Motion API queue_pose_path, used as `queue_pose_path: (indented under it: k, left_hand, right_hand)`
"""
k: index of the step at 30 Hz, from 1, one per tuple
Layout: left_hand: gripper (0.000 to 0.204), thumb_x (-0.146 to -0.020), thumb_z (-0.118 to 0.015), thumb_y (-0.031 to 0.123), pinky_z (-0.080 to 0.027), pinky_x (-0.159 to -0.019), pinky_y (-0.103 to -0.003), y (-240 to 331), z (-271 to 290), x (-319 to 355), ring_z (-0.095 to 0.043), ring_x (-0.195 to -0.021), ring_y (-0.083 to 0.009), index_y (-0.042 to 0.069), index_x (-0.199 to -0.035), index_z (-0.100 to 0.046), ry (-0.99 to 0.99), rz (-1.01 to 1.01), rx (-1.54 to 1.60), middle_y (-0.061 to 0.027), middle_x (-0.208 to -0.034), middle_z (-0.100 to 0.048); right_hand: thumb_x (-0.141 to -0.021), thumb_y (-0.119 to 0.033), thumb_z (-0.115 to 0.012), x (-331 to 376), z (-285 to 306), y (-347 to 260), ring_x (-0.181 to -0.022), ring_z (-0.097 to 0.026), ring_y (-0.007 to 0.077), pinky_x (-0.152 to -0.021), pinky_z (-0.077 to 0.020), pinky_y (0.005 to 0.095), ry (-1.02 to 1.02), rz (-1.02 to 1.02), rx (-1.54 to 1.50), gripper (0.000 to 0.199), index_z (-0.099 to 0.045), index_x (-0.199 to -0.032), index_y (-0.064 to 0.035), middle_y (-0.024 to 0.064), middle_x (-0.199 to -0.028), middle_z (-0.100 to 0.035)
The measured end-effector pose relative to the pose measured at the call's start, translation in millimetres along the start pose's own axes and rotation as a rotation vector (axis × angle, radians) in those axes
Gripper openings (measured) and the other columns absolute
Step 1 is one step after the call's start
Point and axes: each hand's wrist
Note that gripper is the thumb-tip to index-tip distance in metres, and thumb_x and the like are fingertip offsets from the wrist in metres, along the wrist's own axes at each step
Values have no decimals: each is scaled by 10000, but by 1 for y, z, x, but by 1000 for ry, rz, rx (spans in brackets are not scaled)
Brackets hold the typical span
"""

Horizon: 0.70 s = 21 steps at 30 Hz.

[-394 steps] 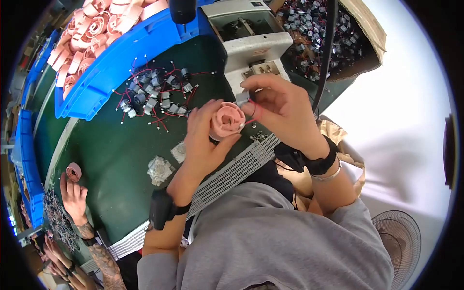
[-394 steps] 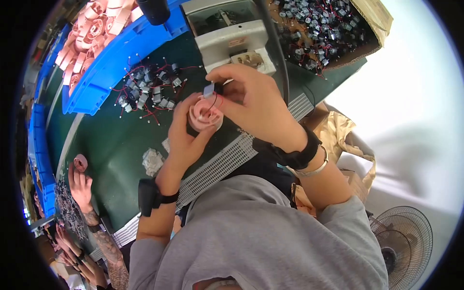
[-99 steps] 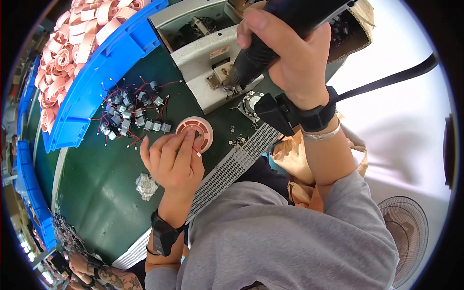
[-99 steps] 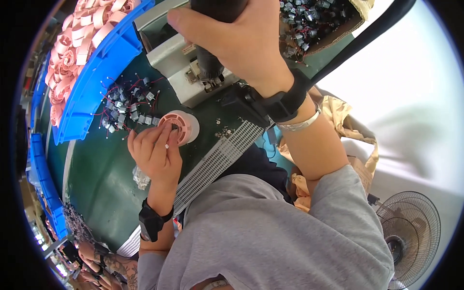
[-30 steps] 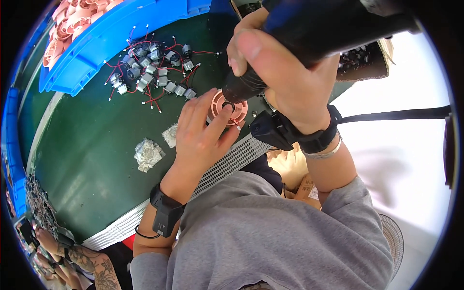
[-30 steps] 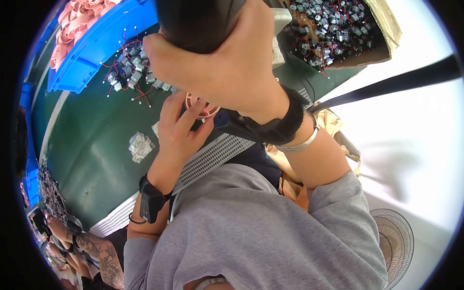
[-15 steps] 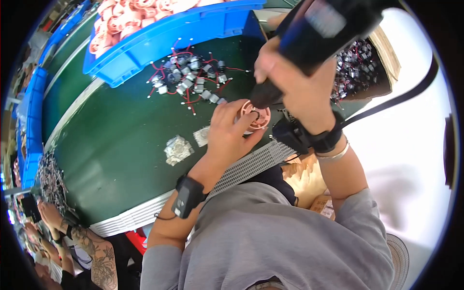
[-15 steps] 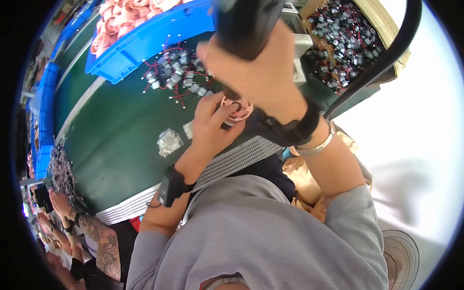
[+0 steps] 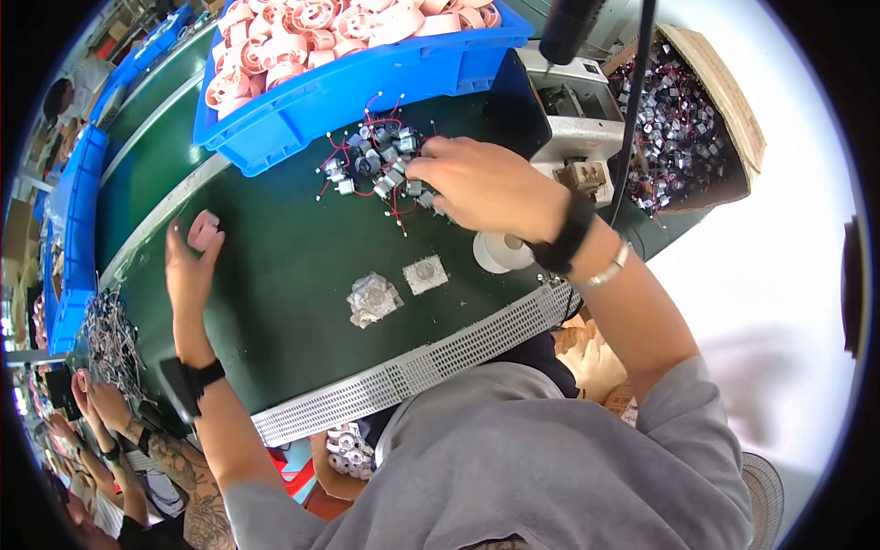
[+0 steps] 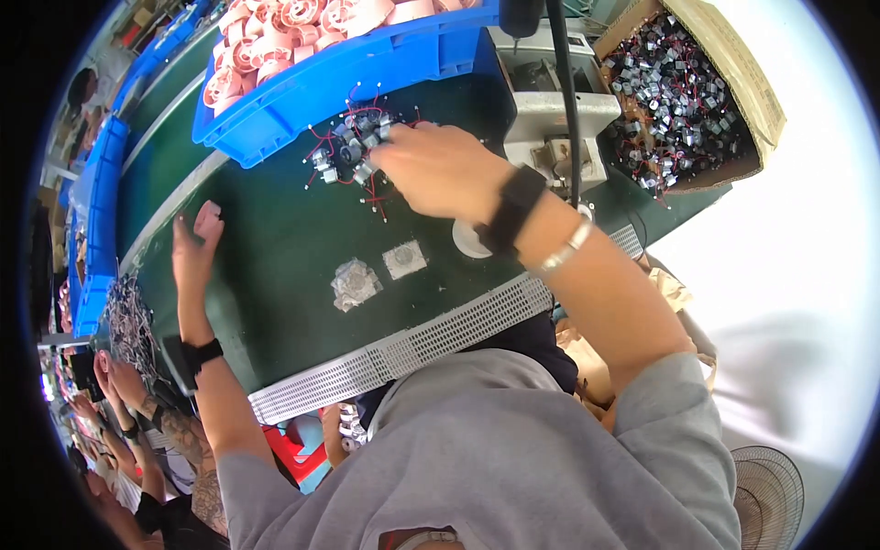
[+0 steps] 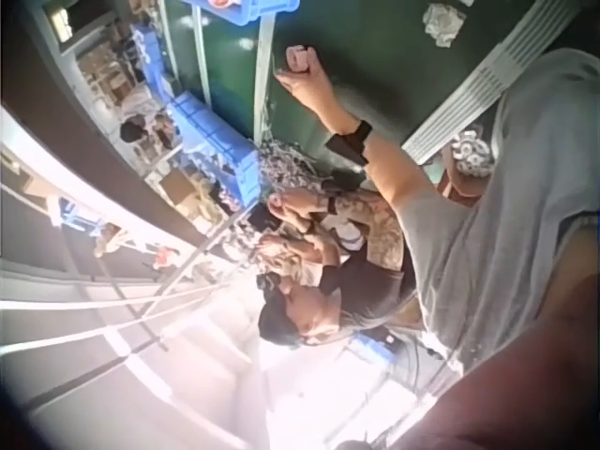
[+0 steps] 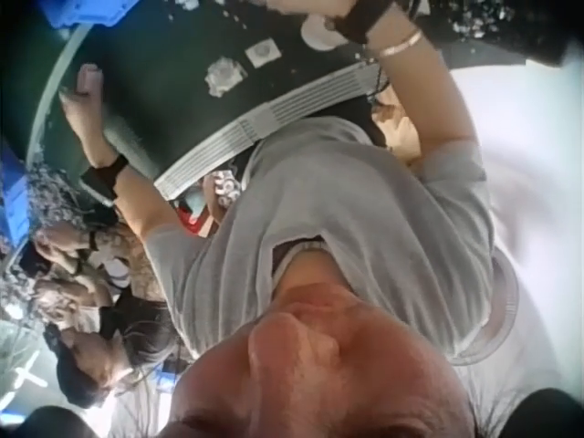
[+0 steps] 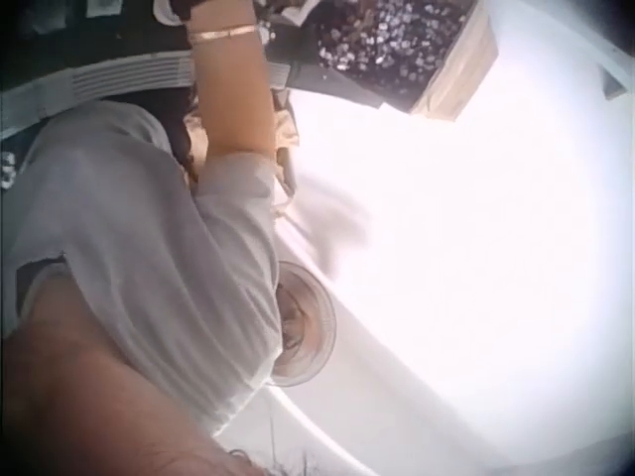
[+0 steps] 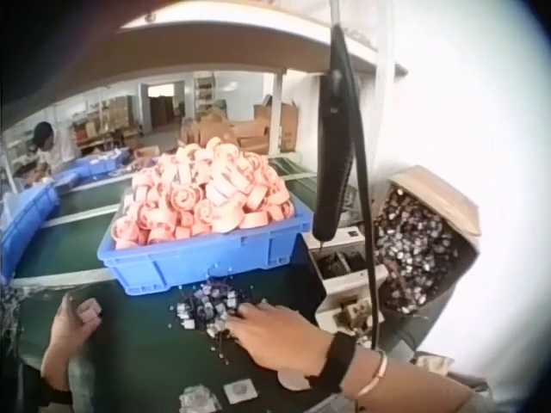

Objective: Manually assemble small electric motors into pink plastic housings using an electric screwdriver.

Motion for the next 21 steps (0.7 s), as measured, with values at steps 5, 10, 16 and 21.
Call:
queue_pose_path:
  k: [5,10,16,21]
  left_hand:
    - [553,-810,-692,288,-445,-890,-392,98,43,-18,-550,-1085,-328,-14,-1230,-497,114,221,348,-192,-1213,-547]
    - [345,-803,-687,159,-458,-863,-366,143,49,-49,-594,-994,-318,3,-1092,-581,199,-99,381,-165,-1055,-620]
    - [341,-758,-697,153,-476,-804,-399,185,20,-125,-602,-927,-335,49,-1066,-595,152,-422,343,-143,-1018,-628]
    - [350,-830,-560,329,-426,-895,-433,201,-9,-185,-566,-1040,-290,129,-1118,-575,-225,-494,-76,-125,-1112,-603]
  right_hand:
    - [-742,-56,-634,-45,-23,25,-914,-586,365,-753,-485,440,-257,-204,-31,276,-552,-1005,-42,187,-981,-575]
    - [-764,-72,-633,-56,-25,29,-846,-597,375,-708,-474,439,-273,-118,-96,171,-554,-908,-25,202,-858,-605]
    - [-822,-108,-587,-42,-19,24,-789,-593,367,-663,-462,432,-40,-157,-99,112,-555,-839,-1,171,-822,-611]
    - [-813,-146,-628,-16,-4,-22,-764,-601,296,-670,-479,366,291,-44,-450,143,-628,-880,-21,135,-815,-619]
Point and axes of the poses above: each hand's wrist, its own x-axis away from the middle knuckle, its own z-axis out of the back of the hand, y = z × x
